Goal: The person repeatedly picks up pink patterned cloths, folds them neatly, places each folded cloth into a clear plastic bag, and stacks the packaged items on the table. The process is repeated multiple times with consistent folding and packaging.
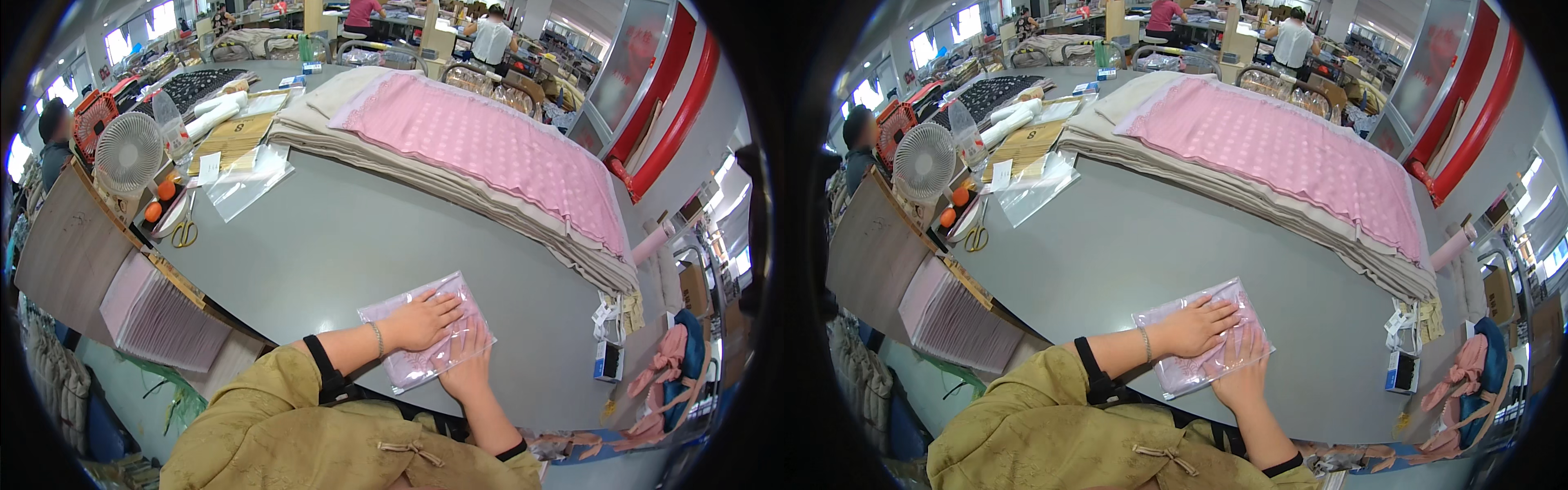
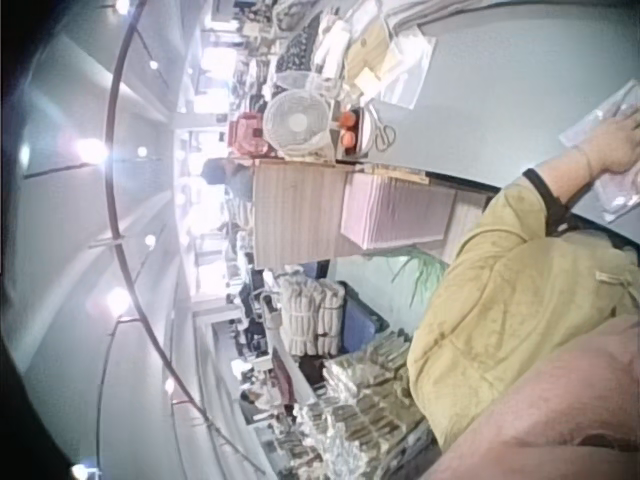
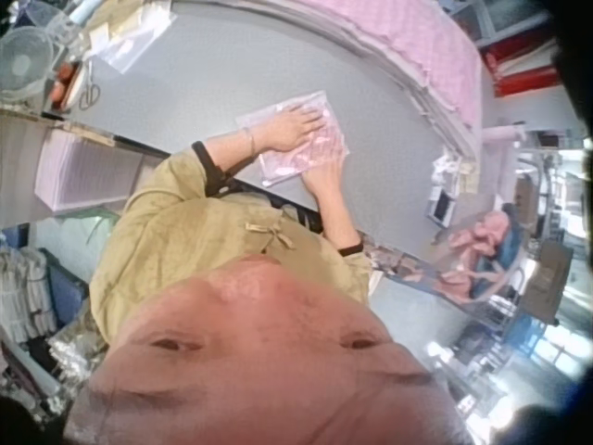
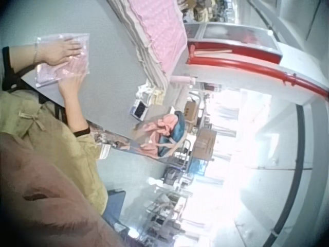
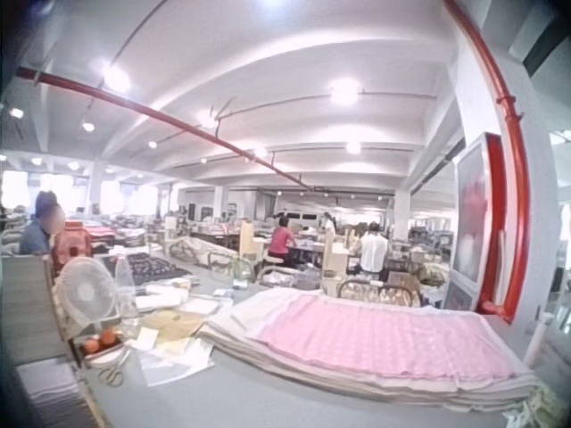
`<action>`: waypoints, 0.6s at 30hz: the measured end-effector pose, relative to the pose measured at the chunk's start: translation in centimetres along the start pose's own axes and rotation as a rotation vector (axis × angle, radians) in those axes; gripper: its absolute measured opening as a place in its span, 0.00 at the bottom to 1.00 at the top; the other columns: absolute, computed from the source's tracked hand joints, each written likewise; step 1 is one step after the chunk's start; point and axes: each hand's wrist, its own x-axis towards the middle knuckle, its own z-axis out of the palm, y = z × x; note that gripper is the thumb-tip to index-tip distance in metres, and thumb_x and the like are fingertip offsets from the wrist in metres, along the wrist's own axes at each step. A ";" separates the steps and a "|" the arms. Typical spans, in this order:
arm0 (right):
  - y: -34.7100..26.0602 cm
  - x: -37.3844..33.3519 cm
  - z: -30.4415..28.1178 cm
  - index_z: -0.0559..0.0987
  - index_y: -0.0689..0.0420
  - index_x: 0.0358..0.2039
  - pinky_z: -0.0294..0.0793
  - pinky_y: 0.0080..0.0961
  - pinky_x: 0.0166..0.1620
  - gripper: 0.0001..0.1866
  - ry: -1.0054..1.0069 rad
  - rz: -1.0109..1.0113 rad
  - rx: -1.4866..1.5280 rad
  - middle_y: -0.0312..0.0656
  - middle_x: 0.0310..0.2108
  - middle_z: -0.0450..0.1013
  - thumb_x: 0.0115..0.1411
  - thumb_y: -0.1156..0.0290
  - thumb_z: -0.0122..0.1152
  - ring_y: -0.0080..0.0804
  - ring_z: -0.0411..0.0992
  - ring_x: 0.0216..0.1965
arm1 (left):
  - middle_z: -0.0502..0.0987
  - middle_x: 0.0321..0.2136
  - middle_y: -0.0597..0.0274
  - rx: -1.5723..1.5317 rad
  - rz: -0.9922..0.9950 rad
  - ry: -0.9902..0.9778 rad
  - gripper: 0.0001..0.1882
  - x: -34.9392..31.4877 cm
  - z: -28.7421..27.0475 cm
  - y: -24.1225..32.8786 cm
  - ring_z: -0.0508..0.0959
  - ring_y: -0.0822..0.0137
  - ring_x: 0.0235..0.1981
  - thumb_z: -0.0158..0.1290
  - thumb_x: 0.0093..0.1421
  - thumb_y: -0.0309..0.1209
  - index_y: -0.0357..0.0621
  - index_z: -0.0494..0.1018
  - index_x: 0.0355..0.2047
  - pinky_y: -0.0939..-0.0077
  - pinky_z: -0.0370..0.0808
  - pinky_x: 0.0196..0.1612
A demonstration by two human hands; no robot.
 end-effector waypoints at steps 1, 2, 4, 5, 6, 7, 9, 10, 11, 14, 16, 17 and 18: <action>0.1 0.4 0.0 0.65 0.68 0.58 0.47 0.58 0.64 0.41 0.056 -0.028 0.021 0.63 0.61 0.55 0.52 0.50 0.59 0.62 0.51 0.63 | 0.55 0.66 0.53 0.017 -0.005 -0.014 0.30 0.1 -0.1 -0.1 0.52 0.58 0.68 0.41 0.65 0.43 0.44 0.57 0.64 0.55 0.45 0.68; 0.2 0.6 0.0 0.64 0.68 0.58 0.48 0.56 0.64 0.41 0.045 -0.038 0.043 0.63 0.61 0.55 0.53 0.50 0.59 0.62 0.51 0.63 | 0.55 0.66 0.53 0.006 -0.017 -0.005 0.30 0.1 -0.2 -0.2 0.53 0.58 0.68 0.41 0.64 0.43 0.44 0.57 0.64 0.55 0.45 0.68; 0.3 0.4 -0.2 0.64 0.68 0.58 0.48 0.53 0.65 0.40 0.037 -0.016 0.080 0.63 0.61 0.55 0.53 0.51 0.60 0.60 0.51 0.64 | 0.55 0.66 0.53 0.011 -0.029 -0.024 0.30 0.0 -0.4 -0.3 0.53 0.58 0.68 0.42 0.64 0.43 0.45 0.57 0.64 0.55 0.46 0.68; 0.4 0.0 -0.3 0.64 0.68 0.58 0.49 0.51 0.65 0.40 0.045 0.021 0.091 0.63 0.61 0.56 0.53 0.52 0.60 0.59 0.51 0.64 | 0.55 0.66 0.53 -0.002 -0.015 -0.012 0.30 -0.1 -0.5 -0.4 0.53 0.58 0.68 0.44 0.63 0.43 0.44 0.58 0.63 0.54 0.45 0.68; 0.5 -0.6 -0.5 0.64 0.68 0.59 0.49 0.49 0.65 0.39 0.046 0.067 0.099 0.62 0.61 0.56 0.53 0.54 0.60 0.57 0.51 0.64 | 0.56 0.66 0.53 0.033 -0.018 -0.013 0.30 -0.1 -0.6 -0.5 0.53 0.58 0.68 0.44 0.63 0.43 0.44 0.59 0.63 0.54 0.45 0.68; 0.6 -1.6 -0.7 0.66 0.67 0.57 0.55 0.44 0.63 0.33 0.068 0.108 0.107 0.61 0.59 0.59 0.54 0.63 0.60 0.55 0.56 0.62 | 0.56 0.65 0.53 0.082 0.016 -0.018 0.31 -0.1 -0.6 -0.5 0.53 0.58 0.68 0.45 0.62 0.43 0.44 0.59 0.63 0.54 0.45 0.68; 1.4 -3.5 -1.1 0.68 0.67 0.53 0.60 0.44 0.61 0.28 0.054 0.176 0.214 0.59 0.57 0.62 0.54 0.67 0.60 0.56 0.59 0.60 | 0.57 0.65 0.53 0.088 -0.026 -0.019 0.30 0.1 -0.6 -0.1 0.54 0.58 0.67 0.45 0.62 0.44 0.44 0.60 0.62 0.52 0.46 0.68; 1.9 -4.0 -1.1 0.69 0.68 0.52 0.62 0.45 0.59 0.26 -0.002 0.236 0.268 0.58 0.56 0.64 0.54 0.69 0.60 0.56 0.61 0.58 | 0.58 0.64 0.53 0.171 -0.072 -0.037 0.30 0.2 -0.5 0.3 0.54 0.58 0.67 0.45 0.62 0.44 0.45 0.60 0.62 0.51 0.46 0.67; 2.5 -4.3 -1.1 0.69 0.68 0.50 0.66 0.43 0.57 0.23 0.158 0.236 0.271 0.58 0.55 0.64 0.53 0.73 0.59 0.56 0.64 0.56 | 0.58 0.64 0.53 0.178 -0.015 0.011 0.30 0.4 -0.4 0.8 0.54 0.58 0.67 0.45 0.62 0.44 0.45 0.60 0.62 0.51 0.47 0.67; 4.0 -3.5 -0.6 0.69 0.67 0.52 0.64 0.42 0.59 0.24 0.286 0.151 0.224 0.57 0.56 0.64 0.55 0.73 0.56 0.54 0.63 0.57 | 0.58 0.64 0.53 0.203 0.050 0.036 0.30 1.0 -0.1 2.9 0.54 0.58 0.67 0.44 0.63 0.44 0.45 0.59 0.63 0.49 0.47 0.67; 4.5 -2.5 -0.1 0.68 0.68 0.52 0.63 0.42 0.59 0.24 0.222 0.126 0.152 0.57 0.56 0.64 0.55 0.73 0.57 0.54 0.62 0.58 | 0.58 0.64 0.53 0.023 0.059 -0.072 0.29 1.1 0.0 4.0 0.54 0.58 0.67 0.43 0.63 0.44 0.46 0.59 0.63 0.48 0.47 0.67; 4.6 -2.1 0.0 0.68 0.68 0.52 0.63 0.42 0.59 0.24 0.214 0.094 0.107 0.57 0.57 0.64 0.55 0.73 0.57 0.54 0.62 0.58 | 0.58 0.64 0.52 0.081 0.047 -0.087 0.29 1.2 0.0 4.2 0.54 0.56 0.67 0.41 0.64 0.44 0.46 0.58 0.63 0.49 0.47 0.67; 4.6 -1.7 0.0 0.69 0.68 0.51 0.63 0.42 0.59 0.23 0.196 0.108 0.096 0.57 0.56 0.64 0.55 0.73 0.57 0.54 0.62 0.58 | 0.58 0.64 0.52 0.008 0.067 -0.042 0.29 1.3 -0.1 4.0 0.54 0.56 0.67 0.42 0.64 0.43 0.45 0.59 0.63 0.50 0.48 0.67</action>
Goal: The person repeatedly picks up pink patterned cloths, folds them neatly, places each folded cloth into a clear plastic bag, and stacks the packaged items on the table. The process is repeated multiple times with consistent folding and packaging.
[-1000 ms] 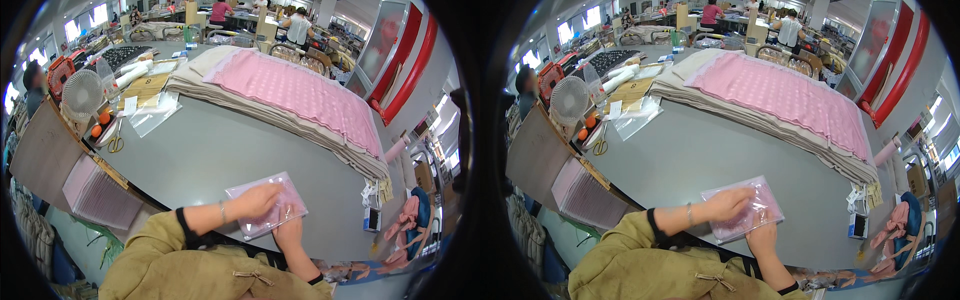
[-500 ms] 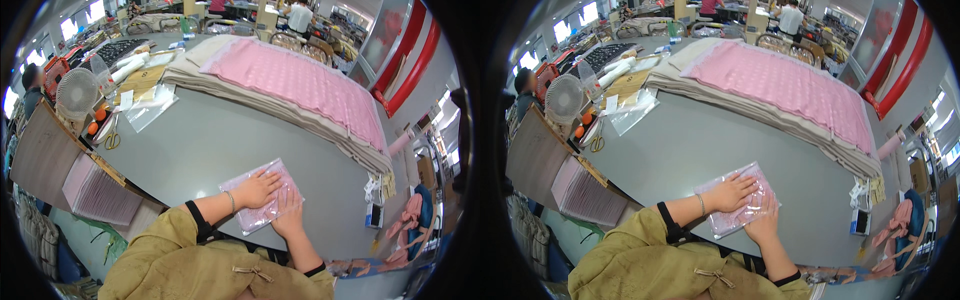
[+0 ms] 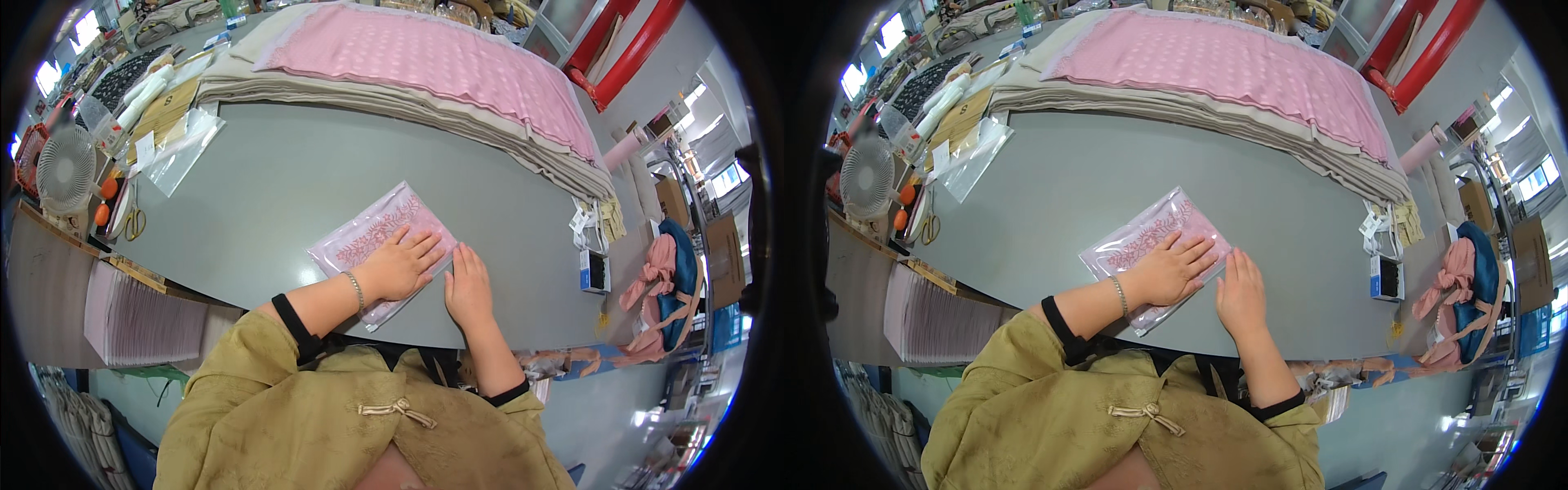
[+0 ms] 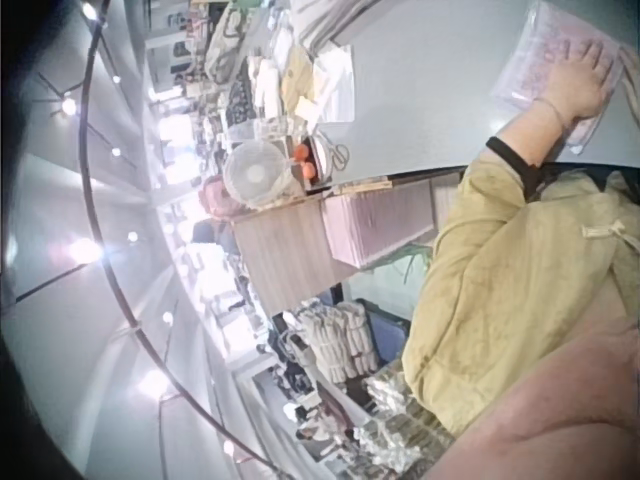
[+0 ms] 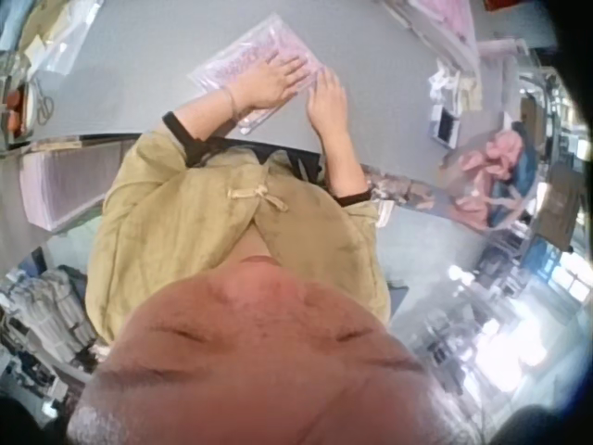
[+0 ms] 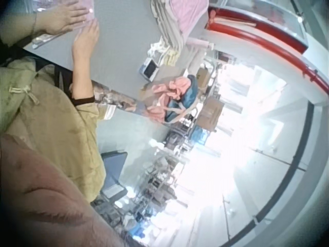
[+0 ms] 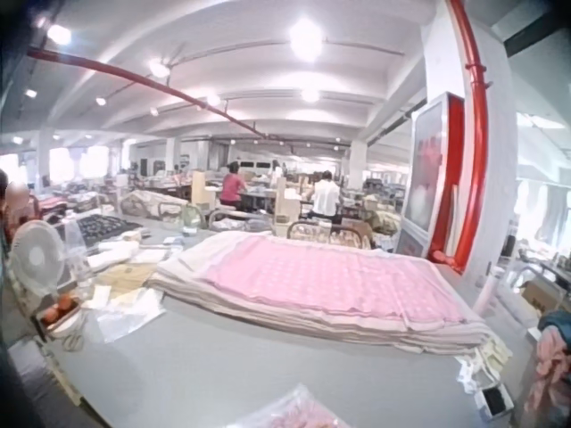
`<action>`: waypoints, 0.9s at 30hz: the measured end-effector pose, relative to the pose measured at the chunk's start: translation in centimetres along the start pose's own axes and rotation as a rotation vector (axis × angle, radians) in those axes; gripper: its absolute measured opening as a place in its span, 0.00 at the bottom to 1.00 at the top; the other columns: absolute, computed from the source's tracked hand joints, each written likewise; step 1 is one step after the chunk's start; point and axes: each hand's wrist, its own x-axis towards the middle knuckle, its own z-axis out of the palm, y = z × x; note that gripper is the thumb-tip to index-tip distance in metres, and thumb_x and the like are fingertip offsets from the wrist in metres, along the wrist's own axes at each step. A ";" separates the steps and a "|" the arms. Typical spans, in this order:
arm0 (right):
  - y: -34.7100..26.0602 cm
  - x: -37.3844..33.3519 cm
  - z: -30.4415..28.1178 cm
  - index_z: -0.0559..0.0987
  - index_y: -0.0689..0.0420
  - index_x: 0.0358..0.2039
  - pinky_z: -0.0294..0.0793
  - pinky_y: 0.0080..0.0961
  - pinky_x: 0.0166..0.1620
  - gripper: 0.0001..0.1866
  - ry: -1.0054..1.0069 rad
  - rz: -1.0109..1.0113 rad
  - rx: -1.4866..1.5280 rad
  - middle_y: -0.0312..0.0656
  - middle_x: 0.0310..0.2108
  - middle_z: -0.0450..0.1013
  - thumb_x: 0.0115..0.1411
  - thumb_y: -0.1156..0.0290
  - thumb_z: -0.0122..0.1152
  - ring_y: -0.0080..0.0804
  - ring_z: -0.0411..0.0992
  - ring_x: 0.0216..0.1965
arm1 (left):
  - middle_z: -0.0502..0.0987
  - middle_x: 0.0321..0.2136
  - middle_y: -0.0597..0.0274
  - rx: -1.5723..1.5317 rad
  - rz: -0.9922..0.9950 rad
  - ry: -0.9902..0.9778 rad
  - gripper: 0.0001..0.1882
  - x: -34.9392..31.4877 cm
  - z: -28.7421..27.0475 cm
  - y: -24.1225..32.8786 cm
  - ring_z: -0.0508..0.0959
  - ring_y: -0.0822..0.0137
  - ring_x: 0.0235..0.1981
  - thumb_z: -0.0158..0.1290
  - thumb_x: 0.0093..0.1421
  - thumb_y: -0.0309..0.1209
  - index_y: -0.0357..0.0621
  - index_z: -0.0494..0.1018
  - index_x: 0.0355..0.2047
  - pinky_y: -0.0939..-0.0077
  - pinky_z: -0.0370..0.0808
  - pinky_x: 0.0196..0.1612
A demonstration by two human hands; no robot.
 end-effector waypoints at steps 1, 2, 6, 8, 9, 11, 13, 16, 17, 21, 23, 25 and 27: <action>-0.2 0.0 0.0 0.69 0.69 0.51 0.63 0.42 0.59 0.23 -0.006 0.002 -0.011 0.57 0.56 0.64 0.55 0.74 0.57 0.54 0.62 0.57 | 0.58 0.64 0.52 -0.041 0.000 -0.013 0.29 -0.1 0.0 -0.3 0.55 0.55 0.66 0.42 0.64 0.43 0.45 0.59 0.63 0.50 0.48 0.66; -0.3 0.0 -0.1 0.69 0.69 0.51 0.63 0.42 0.59 0.23 -0.009 -0.004 -0.026 0.56 0.56 0.65 0.55 0.74 0.57 0.54 0.63 0.57 | 0.58 0.64 0.52 -0.078 0.001 -0.034 0.28 0.0 -0.1 -0.8 0.55 0.55 0.66 0.42 0.64 0.42 0.45 0.60 0.62 0.51 0.49 0.66; -1.6 -1.2 -1.2 0.72 0.67 0.46 0.66 0.42 0.55 0.19 0.024 0.067 0.104 0.55 0.50 0.67 0.52 0.76 0.58 0.54 0.65 0.52 | 0.60 0.62 0.50 -0.028 -0.319 0.273 0.26 -0.4 -0.9 -4.0 0.57 0.53 0.65 0.45 0.62 0.40 0.43 0.63 0.59 0.52 0.50 0.66; -2.3 -1.7 -1.6 0.73 0.65 0.44 0.67 0.41 0.53 0.18 -0.038 0.087 0.167 0.54 0.48 0.68 0.51 0.77 0.59 0.53 0.67 0.49 | 0.61 0.61 0.49 -0.029 -0.407 0.110 0.25 -0.6 -1.0 -5.1 0.58 0.53 0.64 0.46 0.62 0.40 0.42 0.65 0.58 0.52 0.51 0.66; -2.6 -1.8 -1.7 0.73 0.65 0.43 0.67 0.41 0.52 0.17 0.005 0.052 0.160 0.53 0.47 0.68 0.51 0.76 0.60 0.53 0.67 0.49 | 0.62 0.60 0.48 -0.046 -0.395 0.123 0.25 -0.5 -1.0 -5.3 0.60 0.53 0.63 0.45 0.62 0.40 0.42 0.65 0.57 0.51 0.52 0.65; -3.1 -1.6 -1.7 0.73 0.64 0.42 0.68 0.41 0.51 0.17 0.148 -0.025 0.181 0.52 0.45 0.69 0.50 0.74 0.61 0.52 0.67 0.48 | 0.64 0.59 0.48 -0.034 -0.382 0.136 0.25 -0.3 -1.0 -5.5 0.61 0.52 0.63 0.46 0.62 0.40 0.41 0.65 0.56 0.52 0.52 0.65; -3.5 -1.2 -1.6 0.74 0.63 0.41 0.68 0.41 0.50 0.17 0.097 -0.092 0.189 0.51 0.44 0.70 0.50 0.74 0.61 0.52 0.67 0.47 | 0.65 0.57 0.47 0.002 -0.378 0.170 0.24 0.0 -0.9 -5.1 0.61 0.52 0.62 0.46 0.62 0.40 0.40 0.66 0.55 0.52 0.52 0.65; -4.5 -1.0 -1.6 0.74 0.62 0.38 0.69 0.43 0.48 0.14 0.007 -0.186 0.220 0.48 0.40 0.71 0.49 0.74 0.62 0.51 0.68 0.44 | 0.65 0.57 0.47 0.109 -0.313 0.243 0.24 -0.2 -0.7 -4.2 0.61 0.52 0.62 0.46 0.61 0.40 0.39 0.66 0.55 0.52 0.52 0.65; -5.2 -1.1 -1.5 0.74 0.61 0.37 0.69 0.42 0.47 0.13 0.010 -0.191 0.228 0.48 0.40 0.71 0.49 0.74 0.62 0.50 0.69 0.43 | 0.65 0.57 0.46 0.172 -0.279 0.235 0.24 -0.6 -0.5 -3.7 0.61 0.52 0.62 0.46 0.61 0.40 0.39 0.66 0.55 0.51 0.52 0.65; -8.4 -2.3 -0.9 0.75 0.59 0.32 0.69 0.40 0.44 0.08 -0.116 -0.363 0.509 0.44 0.35 0.71 0.49 0.75 0.62 0.44 0.70 0.39 | 0.61 0.61 0.47 0.135 -0.121 0.131 0.26 -2.8 0.3 -1.5 0.61 0.53 0.63 0.45 0.62 0.40 0.40 0.64 0.58 0.53 0.50 0.66; -9.8 -2.6 -0.3 0.76 0.58 0.30 0.69 0.38 0.42 0.07 -0.113 -0.434 0.528 0.42 0.33 0.71 0.49 0.75 0.62 0.42 0.70 0.37 | 0.59 0.63 0.49 0.074 -0.142 0.085 0.29 -3.5 0.6 -0.8 0.60 0.54 0.64 0.46 0.62 0.41 0.40 0.61 0.61 0.52 0.49 0.67; -10.2 -2.5 0.0 0.76 0.57 0.30 0.68 0.35 0.40 0.08 -0.128 -0.476 0.522 0.41 0.30 0.69 0.48 0.75 0.62 0.41 0.69 0.35 | 0.59 0.63 0.48 0.092 -0.138 0.139 0.30 -3.7 0.8 -0.5 0.60 0.54 0.64 0.46 0.62 0.43 0.40 0.61 0.61 0.52 0.48 0.67; -9.9 -2.2 0.0 0.76 0.56 0.30 0.67 0.35 0.40 0.08 -0.101 -0.460 0.531 0.40 0.30 0.69 0.48 0.75 0.63 0.40 0.69 0.35 | 0.59 0.63 0.48 0.109 -0.149 0.131 0.31 -3.5 0.7 -0.6 0.59 0.54 0.64 0.46 0.62 0.45 0.40 0.61 0.61 0.52 0.48 0.67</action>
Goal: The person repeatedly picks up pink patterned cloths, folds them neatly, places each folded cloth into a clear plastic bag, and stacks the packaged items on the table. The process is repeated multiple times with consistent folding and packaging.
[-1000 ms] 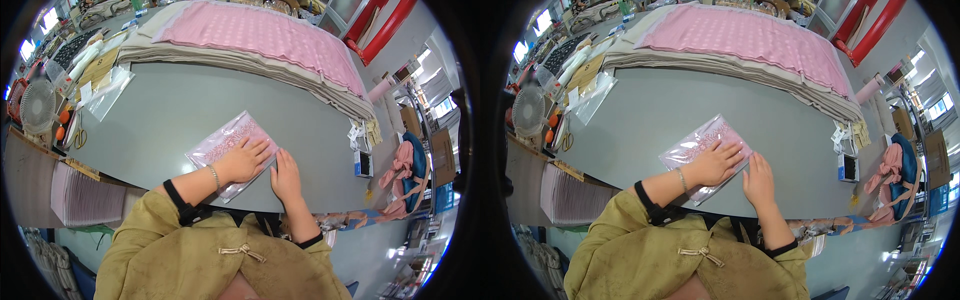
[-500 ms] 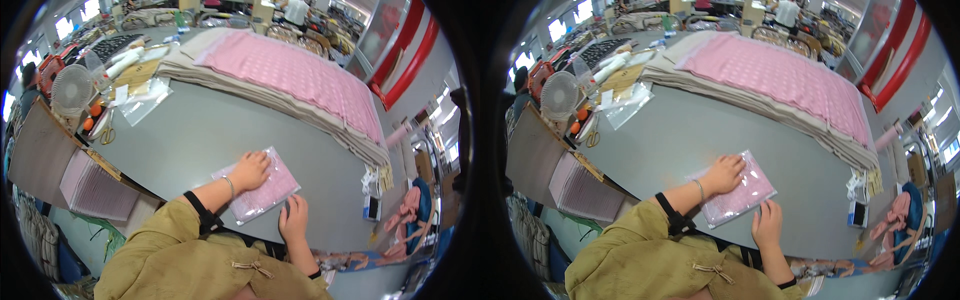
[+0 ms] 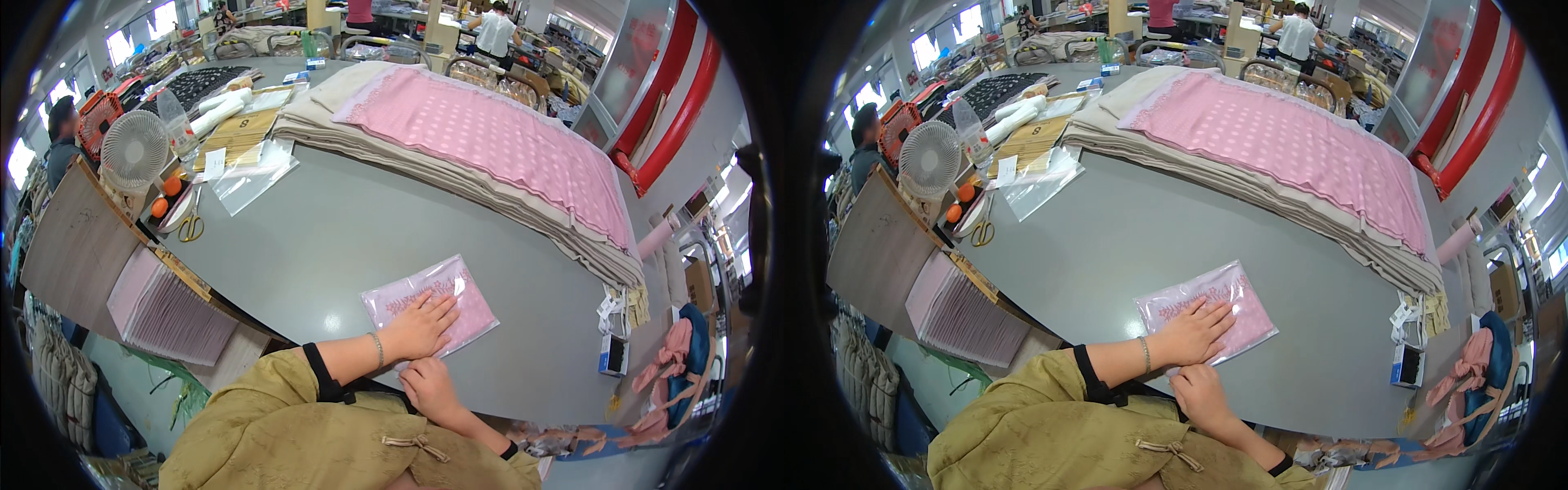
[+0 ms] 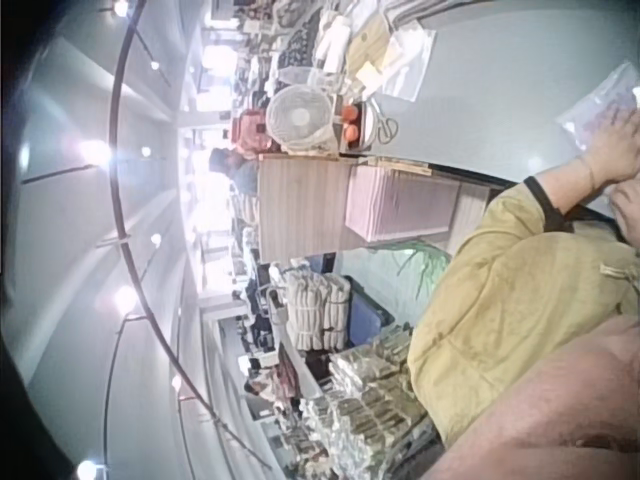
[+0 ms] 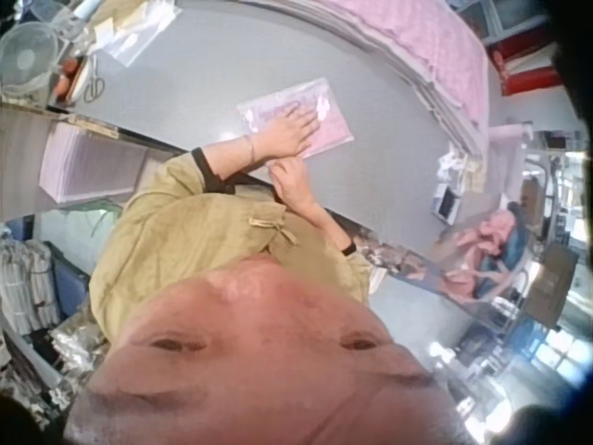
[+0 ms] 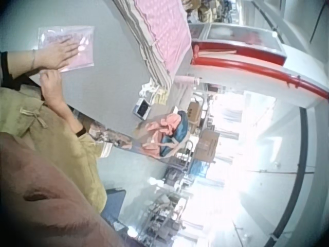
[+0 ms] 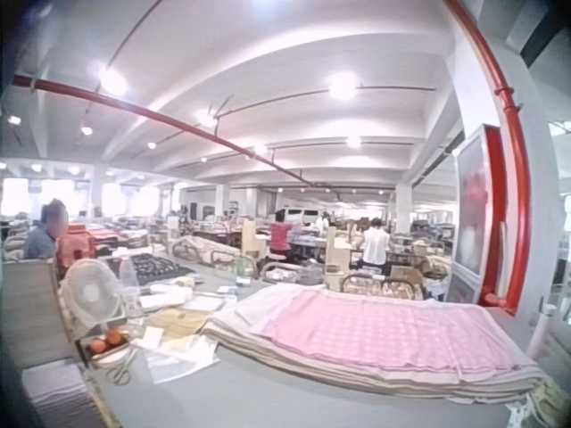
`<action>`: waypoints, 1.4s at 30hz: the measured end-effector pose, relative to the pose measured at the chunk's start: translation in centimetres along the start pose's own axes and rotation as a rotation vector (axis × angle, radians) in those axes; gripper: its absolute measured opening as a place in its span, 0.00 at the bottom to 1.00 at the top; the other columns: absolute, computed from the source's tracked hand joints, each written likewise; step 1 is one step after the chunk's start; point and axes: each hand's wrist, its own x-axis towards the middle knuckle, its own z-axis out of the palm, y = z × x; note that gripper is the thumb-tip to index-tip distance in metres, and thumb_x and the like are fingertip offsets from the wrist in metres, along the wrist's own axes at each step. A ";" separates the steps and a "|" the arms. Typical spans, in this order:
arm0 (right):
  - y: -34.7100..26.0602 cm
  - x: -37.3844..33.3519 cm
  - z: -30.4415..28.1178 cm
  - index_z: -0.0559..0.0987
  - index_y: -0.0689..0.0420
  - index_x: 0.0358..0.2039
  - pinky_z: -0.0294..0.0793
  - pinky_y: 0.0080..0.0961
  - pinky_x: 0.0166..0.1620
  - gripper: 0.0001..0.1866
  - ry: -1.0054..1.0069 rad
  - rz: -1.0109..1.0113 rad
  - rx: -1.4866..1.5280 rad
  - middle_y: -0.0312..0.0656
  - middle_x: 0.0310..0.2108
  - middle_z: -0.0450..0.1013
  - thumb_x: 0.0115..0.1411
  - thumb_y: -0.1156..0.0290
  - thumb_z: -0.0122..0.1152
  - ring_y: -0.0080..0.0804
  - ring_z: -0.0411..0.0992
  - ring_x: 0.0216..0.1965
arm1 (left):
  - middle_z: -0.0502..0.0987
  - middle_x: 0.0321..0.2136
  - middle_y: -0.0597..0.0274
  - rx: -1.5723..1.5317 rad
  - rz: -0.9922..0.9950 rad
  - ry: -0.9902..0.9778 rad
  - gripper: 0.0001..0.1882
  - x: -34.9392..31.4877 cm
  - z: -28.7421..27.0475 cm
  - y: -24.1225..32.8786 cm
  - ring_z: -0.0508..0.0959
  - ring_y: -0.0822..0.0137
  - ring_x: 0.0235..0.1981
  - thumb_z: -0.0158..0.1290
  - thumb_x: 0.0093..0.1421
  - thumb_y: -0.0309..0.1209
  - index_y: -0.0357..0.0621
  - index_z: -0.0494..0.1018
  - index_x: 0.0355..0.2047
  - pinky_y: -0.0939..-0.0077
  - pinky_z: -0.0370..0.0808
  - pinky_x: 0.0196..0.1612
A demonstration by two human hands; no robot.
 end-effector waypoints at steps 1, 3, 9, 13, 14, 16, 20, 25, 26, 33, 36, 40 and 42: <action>0.2 0.0 -0.2 0.76 0.56 0.31 0.67 0.35 0.40 0.08 0.013 0.018 0.004 0.40 0.30 0.70 0.49 0.74 0.63 0.40 0.69 0.36 | 0.59 0.63 0.48 0.015 -0.006 -0.007 0.31 0.2 -0.1 -0.1 0.59 0.54 0.64 0.45 0.62 0.45 0.40 0.61 0.61 0.51 0.48 0.67; 0.5 -0.2 -0.7 0.77 0.56 0.31 0.66 0.36 0.39 0.07 0.025 0.051 -0.025 0.39 0.30 0.70 0.49 0.73 0.63 0.40 0.69 0.36 | 0.59 0.63 0.48 0.027 -0.018 -0.013 0.32 0.6 -0.2 -0.1 0.59 0.54 0.65 0.45 0.62 0.47 0.40 0.61 0.61 0.51 0.48 0.67; 0.2 -0.9 0.3 0.77 0.54 0.31 0.64 0.34 0.37 0.07 0.031 0.127 -0.041 0.37 0.30 0.69 0.50 0.73 0.63 0.37 0.69 0.36 | 0.59 0.63 0.47 0.004 -0.032 -0.012 0.32 0.8 -0.4 0.1 0.55 0.55 0.66 0.45 0.61 0.46 0.40 0.61 0.61 0.53 0.45 0.68; -0.1 -1.3 1.0 0.75 0.54 0.29 0.64 0.35 0.36 0.06 0.010 0.118 -0.076 0.38 0.29 0.68 0.49 0.74 0.61 0.38 0.68 0.35 | 0.58 0.64 0.47 -0.001 -0.039 -0.052 0.32 0.9 -0.5 0.1 0.54 0.55 0.67 0.43 0.62 0.46 0.40 0.60 0.62 0.53 0.44 0.68; 0.0 -1.3 0.8 0.74 0.54 0.28 0.64 0.35 0.36 0.05 -0.018 0.130 -0.100 0.39 0.28 0.68 0.49 0.74 0.60 0.39 0.68 0.34 | 0.57 0.64 0.47 -0.012 -0.046 -0.052 0.32 0.9 -0.6 0.1 0.54 0.55 0.67 0.43 0.63 0.46 0.40 0.59 0.62 0.53 0.44 0.68; 0.9 -1.2 -0.2 0.72 0.55 0.26 0.64 0.37 0.36 0.04 0.005 0.111 -0.221 0.40 0.28 0.67 0.49 0.74 0.58 0.41 0.67 0.33 | 0.57 0.64 0.47 0.012 -0.045 -0.066 0.32 0.8 -0.6 0.2 0.54 0.55 0.67 0.42 0.63 0.46 0.39 0.59 0.62 0.53 0.44 0.68; 5.1 -0.4 -3.9 0.72 0.56 0.25 0.65 0.41 0.37 0.05 0.056 0.284 -0.573 0.42 0.29 0.68 0.46 0.75 0.58 0.45 0.67 0.34 | 0.57 0.64 0.47 0.009 -0.032 -0.062 0.32 0.7 -0.5 0.4 0.54 0.54 0.67 0.42 0.63 0.46 0.39 0.59 0.62 0.53 0.45 0.68; 8.1 0.4 -8.1 0.75 0.57 0.29 0.69 0.42 0.42 0.07 -0.054 0.447 -0.673 0.45 0.36 0.72 0.48 0.73 0.59 0.47 0.70 0.39 | 0.59 0.63 0.47 -0.048 0.107 -0.061 0.30 0.2 -1.2 -0.6 0.55 0.55 0.66 0.44 0.62 0.44 0.41 0.61 0.61 0.50 0.48 0.67; 7.7 0.6 -8.8 0.76 0.58 0.30 0.69 0.41 0.44 0.08 -0.290 0.560 -0.633 0.46 0.38 0.73 0.49 0.72 0.60 0.48 0.70 0.41 | 0.60 0.62 0.47 -0.050 0.171 -0.069 0.28 -0.3 -1.6 -0.9 0.57 0.54 0.65 0.45 0.62 0.42 0.41 0.62 0.60 0.51 0.51 0.66; 7.4 5.5 -7.4 0.70 0.56 0.55 0.62 0.43 0.59 0.30 -0.122 0.324 -0.246 0.54 0.57 0.64 0.55 0.55 0.59 0.53 0.62 0.58 | 0.76 0.45 0.53 -0.535 0.096 -0.166 0.13 -9.7 -5.8 -0.9 0.78 0.53 0.43 0.48 0.63 0.29 0.41 0.73 0.46 0.69 0.75 0.45; 8.7 6.6 -3.0 0.65 0.54 0.61 0.51 0.48 0.65 0.35 -0.245 0.235 -0.481 0.53 0.63 0.57 0.58 0.49 0.54 0.54 0.53 0.64 | 0.78 0.40 0.54 -0.973 -0.284 -0.434 0.15 -14.6 -6.3 -1.4 0.79 0.61 0.40 0.43 0.68 0.32 0.36 0.73 0.47 0.71 0.76 0.44; 6.2 7.5 2.0 0.63 0.55 0.63 0.45 0.53 0.66 0.36 -0.249 0.308 -0.482 0.53 0.65 0.53 0.59 0.47 0.52 0.56 0.48 0.66 | 0.76 0.46 0.53 -1.831 -0.799 -0.230 0.22 -20.4 -5.6 -0.6 0.77 0.63 0.46 0.44 0.69 0.37 0.34 0.65 0.57 0.71 0.76 0.48; 3.3 8.6 4.2 0.63 0.55 0.62 0.46 0.53 0.65 0.35 -0.267 0.226 -0.369 0.54 0.65 0.54 0.59 0.49 0.53 0.56 0.50 0.66 | 0.72 0.51 0.51 -2.124 -0.923 0.147 0.24 -22.2 -5.0 0.0 0.76 0.59 0.49 0.46 0.67 0.36 0.36 0.60 0.59 0.67 0.76 0.51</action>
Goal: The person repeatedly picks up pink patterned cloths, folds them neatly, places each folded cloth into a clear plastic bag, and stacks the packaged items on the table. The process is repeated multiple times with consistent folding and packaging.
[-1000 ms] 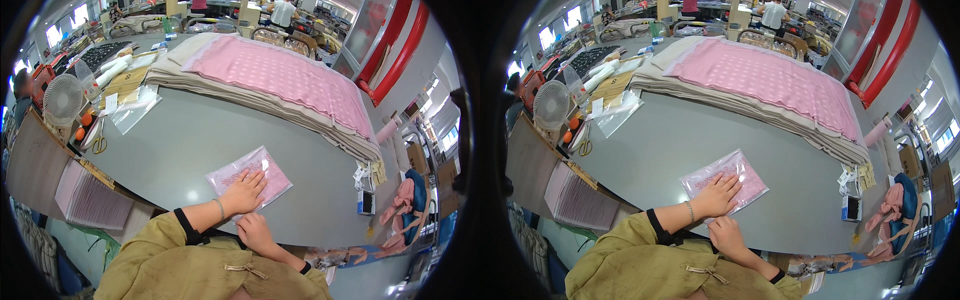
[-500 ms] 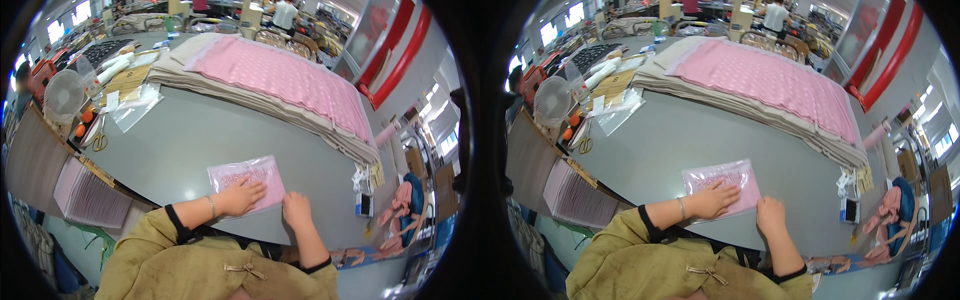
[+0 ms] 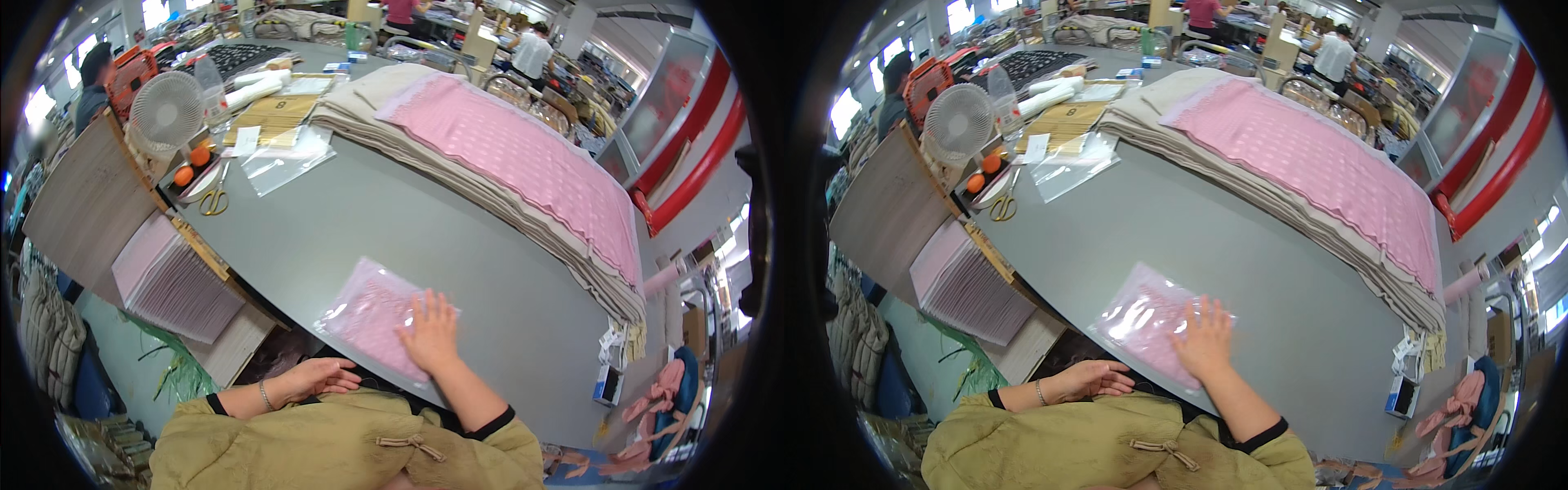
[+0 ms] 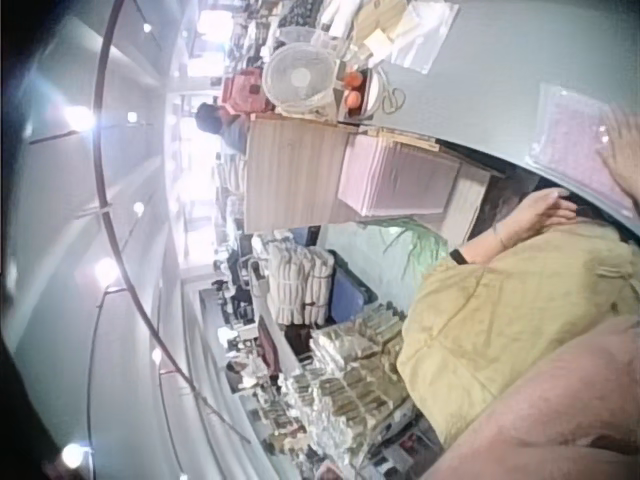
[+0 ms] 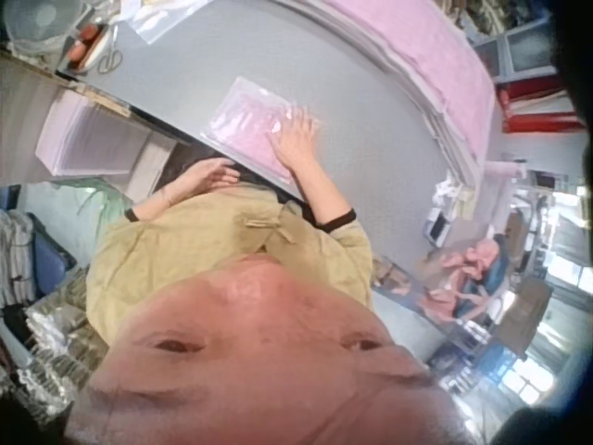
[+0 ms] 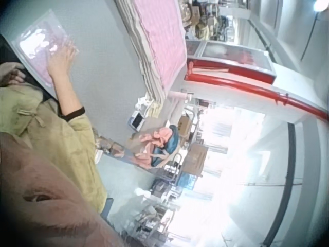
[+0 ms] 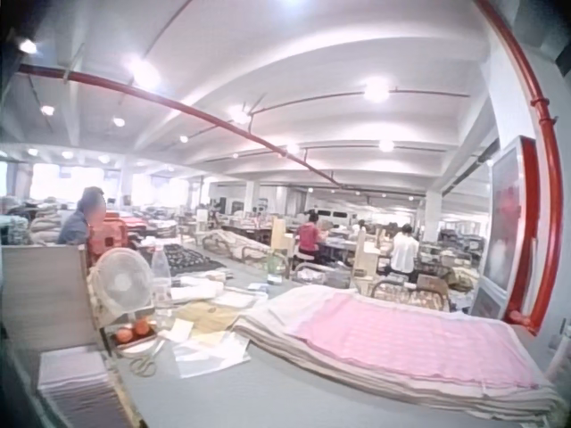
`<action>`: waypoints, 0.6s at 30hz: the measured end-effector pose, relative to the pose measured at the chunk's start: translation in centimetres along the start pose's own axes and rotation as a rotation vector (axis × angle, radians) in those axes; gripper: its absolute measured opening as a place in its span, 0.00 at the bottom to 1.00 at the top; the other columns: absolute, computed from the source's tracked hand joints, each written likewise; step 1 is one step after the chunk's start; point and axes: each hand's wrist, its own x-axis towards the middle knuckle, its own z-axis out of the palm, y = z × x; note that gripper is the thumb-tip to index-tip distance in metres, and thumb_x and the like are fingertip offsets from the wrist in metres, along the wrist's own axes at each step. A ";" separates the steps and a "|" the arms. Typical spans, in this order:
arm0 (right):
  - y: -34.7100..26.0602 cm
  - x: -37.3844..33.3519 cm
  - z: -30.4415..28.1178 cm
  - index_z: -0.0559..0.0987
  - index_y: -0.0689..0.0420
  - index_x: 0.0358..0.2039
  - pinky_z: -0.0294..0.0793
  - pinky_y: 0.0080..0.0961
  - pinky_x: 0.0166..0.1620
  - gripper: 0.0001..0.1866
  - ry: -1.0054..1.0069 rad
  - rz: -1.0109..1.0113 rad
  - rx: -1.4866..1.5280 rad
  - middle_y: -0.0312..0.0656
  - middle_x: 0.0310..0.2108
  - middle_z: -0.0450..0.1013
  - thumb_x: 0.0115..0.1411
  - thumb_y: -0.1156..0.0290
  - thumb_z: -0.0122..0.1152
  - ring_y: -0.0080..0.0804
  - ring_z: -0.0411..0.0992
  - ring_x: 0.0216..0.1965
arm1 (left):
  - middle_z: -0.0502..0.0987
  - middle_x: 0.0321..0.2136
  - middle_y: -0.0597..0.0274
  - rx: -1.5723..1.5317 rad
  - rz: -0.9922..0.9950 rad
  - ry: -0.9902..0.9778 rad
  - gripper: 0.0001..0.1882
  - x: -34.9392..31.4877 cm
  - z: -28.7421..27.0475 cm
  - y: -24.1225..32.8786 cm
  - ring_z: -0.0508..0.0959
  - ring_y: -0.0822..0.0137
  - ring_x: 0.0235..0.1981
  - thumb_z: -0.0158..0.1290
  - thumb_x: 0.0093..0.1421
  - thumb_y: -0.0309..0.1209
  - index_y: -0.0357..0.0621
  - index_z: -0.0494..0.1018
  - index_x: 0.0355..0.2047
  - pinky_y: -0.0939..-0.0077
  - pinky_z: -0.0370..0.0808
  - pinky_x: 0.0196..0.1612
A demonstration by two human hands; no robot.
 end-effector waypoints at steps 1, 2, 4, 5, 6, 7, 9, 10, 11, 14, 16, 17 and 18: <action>-1.6 0.2 0.2 0.64 0.56 0.62 0.47 0.52 0.65 0.34 -0.021 -0.104 0.099 0.55 0.64 0.54 0.59 0.51 0.54 0.57 0.50 0.65 | 0.71 0.52 0.51 -0.100 0.090 0.085 0.25 -0.5 -0.5 -0.4 0.75 0.58 0.50 0.48 0.67 0.35 0.37 0.58 0.60 0.65 0.76 0.52; -2.7 0.4 0.2 0.64 0.56 0.61 0.48 0.51 0.65 0.34 -0.015 -0.266 0.209 0.56 0.64 0.55 0.58 0.53 0.55 0.57 0.51 0.65 | 0.69 0.54 0.50 -0.206 0.154 0.176 0.26 -1.0 -1.0 -0.6 0.74 0.57 0.51 0.49 0.66 0.34 0.38 0.57 0.61 0.63 0.75 0.53; -3.3 0.9 0.0 0.65 0.59 0.60 0.50 0.49 0.65 0.31 0.028 -0.188 0.391 0.57 0.64 0.54 0.59 0.59 0.55 0.56 0.52 0.65 | 0.69 0.54 0.51 -0.290 0.416 0.340 0.28 -2.3 -2.7 -0.1 0.72 0.54 0.53 0.54 0.60 0.28 0.40 0.59 0.60 0.53 0.71 0.57; -3.2 1.0 0.0 0.65 0.60 0.60 0.51 0.48 0.65 0.29 0.031 -0.207 0.504 0.58 0.64 0.54 0.59 0.61 0.55 0.56 0.52 0.65 | 0.69 0.54 0.51 -0.337 0.558 0.358 0.27 -2.7 -3.9 0.8 0.72 0.54 0.53 0.54 0.60 0.28 0.38 0.60 0.59 0.54 0.70 0.58; -2.4 1.0 -0.2 0.65 0.61 0.59 0.53 0.47 0.64 0.28 0.099 -0.192 0.407 0.59 0.63 0.55 0.59 0.65 0.55 0.56 0.54 0.64 | 0.70 0.53 0.51 -0.323 0.743 0.343 0.26 -4.1 -5.0 1.4 0.73 0.55 0.52 0.54 0.59 0.26 0.36 0.62 0.57 0.56 0.69 0.59; -1.3 1.0 -0.4 0.66 0.63 0.58 0.55 0.46 0.64 0.27 0.181 -0.200 0.336 0.60 0.63 0.55 0.59 0.68 0.55 0.57 0.55 0.63 | 0.72 0.51 0.52 -0.326 0.763 0.519 0.26 -5.5 -6.4 2.4 0.73 0.56 0.52 0.54 0.59 0.26 0.33 0.62 0.56 0.58 0.69 0.59; 0.3 0.5 -0.2 0.66 0.63 0.56 0.57 0.46 0.62 0.25 0.212 -0.074 0.337 0.59 0.60 0.58 0.58 0.72 0.55 0.57 0.57 0.61 | 0.72 0.50 0.51 -0.387 0.953 0.627 0.24 -8.2 -8.4 3.8 0.74 0.56 0.51 0.53 0.59 0.24 0.33 0.63 0.56 0.59 0.71 0.56; 1.0 0.2 0.1 0.67 0.63 0.56 0.58 0.46 0.61 0.25 0.252 -0.005 0.335 0.58 0.59 0.60 0.57 0.73 0.55 0.57 0.58 0.60 | 0.73 0.49 0.53 -0.408 1.068 0.701 0.23 -9.3 -9.4 4.6 0.75 0.57 0.48 0.52 0.59 0.24 0.34 0.64 0.55 0.61 0.73 0.54; 1.3 0.1 0.4 0.67 0.63 0.55 0.59 0.46 0.61 0.25 0.225 -0.060 0.305 0.58 0.59 0.60 0.57 0.73 0.56 0.57 0.58 0.60 | 0.74 0.47 0.54 -0.407 1.155 0.774 0.20 -10.5 -10.3 5.4 0.76 0.58 0.47 0.52 0.60 0.24 0.35 0.65 0.53 0.62 0.75 0.51; 1.8 -0.3 0.7 0.67 0.65 0.54 0.60 0.46 0.60 0.24 0.191 -0.109 0.239 0.57 0.59 0.61 0.57 0.73 0.57 0.57 0.59 0.59 | 0.75 0.45 0.56 -0.429 1.348 0.937 0.16 -13.6 -11.9 7.6 0.78 0.61 0.44 0.50 0.62 0.27 0.35 0.67 0.50 0.64 0.78 0.46; 1.5 -0.4 0.7 0.68 0.66 0.53 0.60 0.46 0.60 0.24 0.203 -0.118 0.226 0.56 0.59 0.61 0.57 0.74 0.57 0.56 0.59 0.58 | 0.76 0.44 0.56 -0.424 1.490 0.982 0.15 -15.2 -12.6 9.0 0.79 0.62 0.42 0.49 0.63 0.28 0.35 0.68 0.48 0.65 0.79 0.44; 1.3 -0.4 0.6 0.68 0.65 0.53 0.60 0.46 0.60 0.23 0.187 -0.119 0.219 0.56 0.59 0.61 0.56 0.74 0.57 0.56 0.59 0.59 | 0.76 0.43 0.57 -0.437 1.519 0.988 0.14 -15.9 -12.8 9.6 0.79 0.63 0.41 0.49 0.63 0.28 0.35 0.68 0.48 0.66 0.79 0.43; 1.2 -0.4 0.5 0.69 0.65 0.53 0.59 0.45 0.60 0.23 0.178 -0.114 0.211 0.55 0.59 0.61 0.56 0.74 0.57 0.56 0.59 0.59 | 0.76 0.42 0.57 -0.453 1.548 0.982 0.14 -16.5 -13.0 10.1 0.79 0.63 0.40 0.49 0.63 0.28 0.35 0.69 0.48 0.67 0.79 0.42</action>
